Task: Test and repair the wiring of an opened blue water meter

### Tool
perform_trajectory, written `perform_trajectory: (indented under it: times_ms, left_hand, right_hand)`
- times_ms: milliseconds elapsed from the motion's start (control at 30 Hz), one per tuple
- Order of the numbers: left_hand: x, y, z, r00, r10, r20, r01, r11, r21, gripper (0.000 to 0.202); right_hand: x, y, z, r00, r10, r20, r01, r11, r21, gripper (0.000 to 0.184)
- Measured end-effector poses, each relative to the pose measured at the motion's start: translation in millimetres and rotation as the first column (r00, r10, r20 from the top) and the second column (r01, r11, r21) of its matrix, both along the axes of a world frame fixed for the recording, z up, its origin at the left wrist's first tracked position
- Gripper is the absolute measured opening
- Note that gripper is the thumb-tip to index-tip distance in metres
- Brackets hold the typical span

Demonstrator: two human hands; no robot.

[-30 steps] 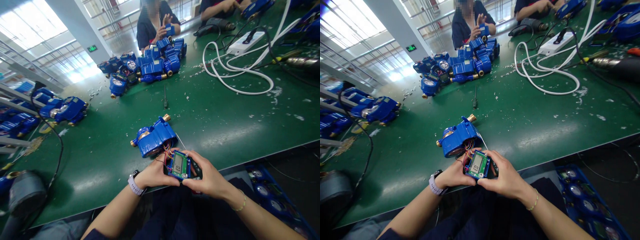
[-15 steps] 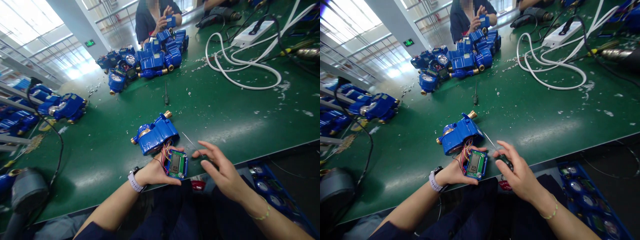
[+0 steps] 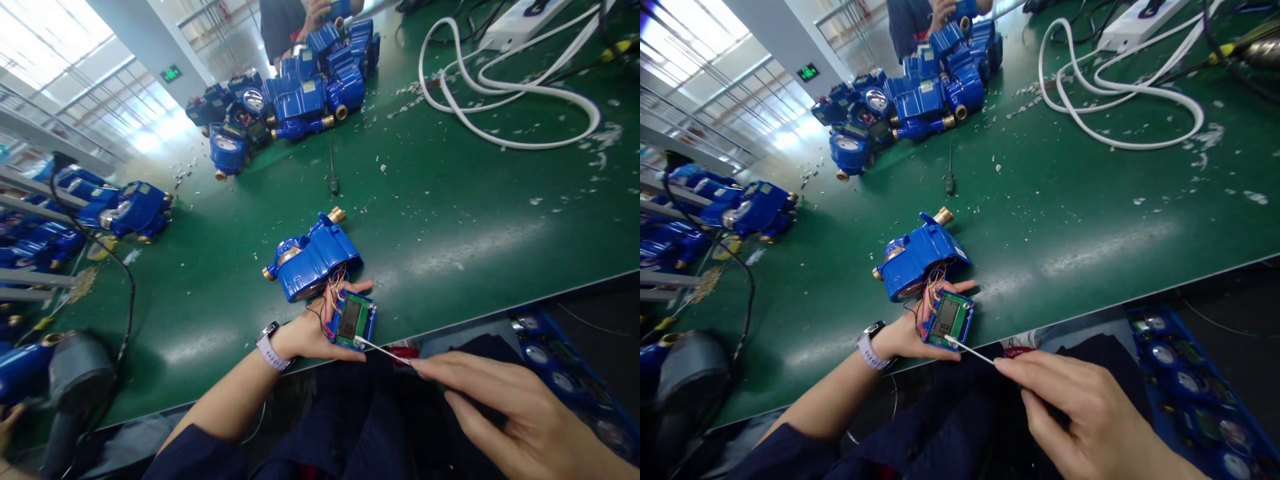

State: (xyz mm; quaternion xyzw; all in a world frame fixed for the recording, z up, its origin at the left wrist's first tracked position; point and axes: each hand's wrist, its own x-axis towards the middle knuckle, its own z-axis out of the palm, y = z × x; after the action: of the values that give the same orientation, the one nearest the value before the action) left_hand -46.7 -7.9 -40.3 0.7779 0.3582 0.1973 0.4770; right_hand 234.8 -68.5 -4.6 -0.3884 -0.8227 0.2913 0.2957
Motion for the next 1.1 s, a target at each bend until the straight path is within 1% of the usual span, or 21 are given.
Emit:
perform_trajectory:
  times_ms: [67, 133, 267, 300, 433, 500, 600, 667, 733, 800, 900, 967, 1033, 1100]
  left_hand:
    - [-2, 1, -2.0, 1.0, -0.025, 0.0, 0.025, 1.0, -0.015, 0.091]
    - [-3, 1, -3.0, 0.998, -0.051, 0.02, 0.052, 0.998, -0.035, 0.092]
    - [-5, 2, -1.6, 0.994, -0.109, 0.015, 0.109, 0.993, -0.039, 0.106]
    - [-5, 3, -0.9, 0.994, -0.108, 0.012, 0.108, 0.993, -0.043, 0.106]
    - [-6, 4, 0.6, 0.996, -0.067, 0.051, 0.072, 0.994, -0.088, 0.09]
    - [-7, 4, -0.2, 0.994, -0.071, 0.08, 0.079, 0.992, -0.103, 0.09]
    - [-8, 5, -3.2, 0.99, -0.087, 0.114, 0.1, 0.989, -0.111, 0.096]
    - [-8, 4, -5.9, 0.988, -0.092, 0.127, 0.107, 0.987, -0.122, 0.106]
    - [-7, 2, -8.7, 0.989, -0.084, 0.125, 0.1, 0.986, -0.131, 0.118]
    - [-7, 1, -11.2, 0.99, -0.064, 0.122, 0.08, 0.988, -0.129, 0.121]
    - [-7, -1, -12.8, 0.992, -0.035, 0.12, 0.05, 0.991, -0.125, 0.106]
    - [-8, 0, -10.8, 0.993, -0.035, 0.117, 0.05, 0.991, -0.124, 0.097]
    - [-9, 3, -6.4, 0.992, -0.054, 0.117, 0.068, 0.99, -0.122, 0.093]
    - [-10, 5, -1.8, 0.99, -0.083, 0.116, 0.097, 0.988, -0.123, 0.092]
  right_hand:
    - [-2, 1, 1.4, 1.0, 0.023, 0.014, -0.023, 0.999, 0.033, 0.034]
    - [-3, 1, 0.0, 0.998, 0.048, 0.034, -0.049, 0.998, 0.037, 0.034]
    - [-3, 0, -4.9, 0.997, 0.066, 0.037, -0.067, 0.998, 0.015, 0.035]
    - [-4, 0, -5.7, 0.997, 0.069, 0.038, -0.069, 0.998, 0.006, 0.035]
    - [-5, -1, -7.0, 0.993, 0.099, 0.059, -0.098, 0.995, -0.018, 0.035]
    - [-4, -1, -6.5, 0.99, 0.118, 0.077, -0.117, 0.993, -0.022, 0.034]
    - [-4, 0, -3.5, 0.983, 0.153, 0.103, -0.152, 0.988, -0.018, 0.034]
    - [-5, 2, -0.6, 0.977, 0.179, 0.112, -0.179, 0.984, -0.012, 0.034]
    - [-6, 4, 2.1, 0.972, 0.199, 0.122, -0.198, 0.98, -0.015, 0.035]
    - [-7, 5, 3.5, 0.971, 0.204, 0.123, -0.203, 0.979, -0.015, 0.036]
    - [-7, 4, 3.3, 0.969, 0.209, 0.129, -0.208, 0.978, -0.022, 0.038]
    - [-7, 2, 3.1, 0.964, 0.225, 0.138, -0.223, 0.974, -0.029, 0.04]
    - [-8, 1, 4.1, 0.963, 0.232, 0.14, -0.231, 0.973, -0.027, 0.041]
    - [-11, 1, 6.4, 0.969, 0.195, 0.154, -0.198, 0.98, 0.008, 0.041]
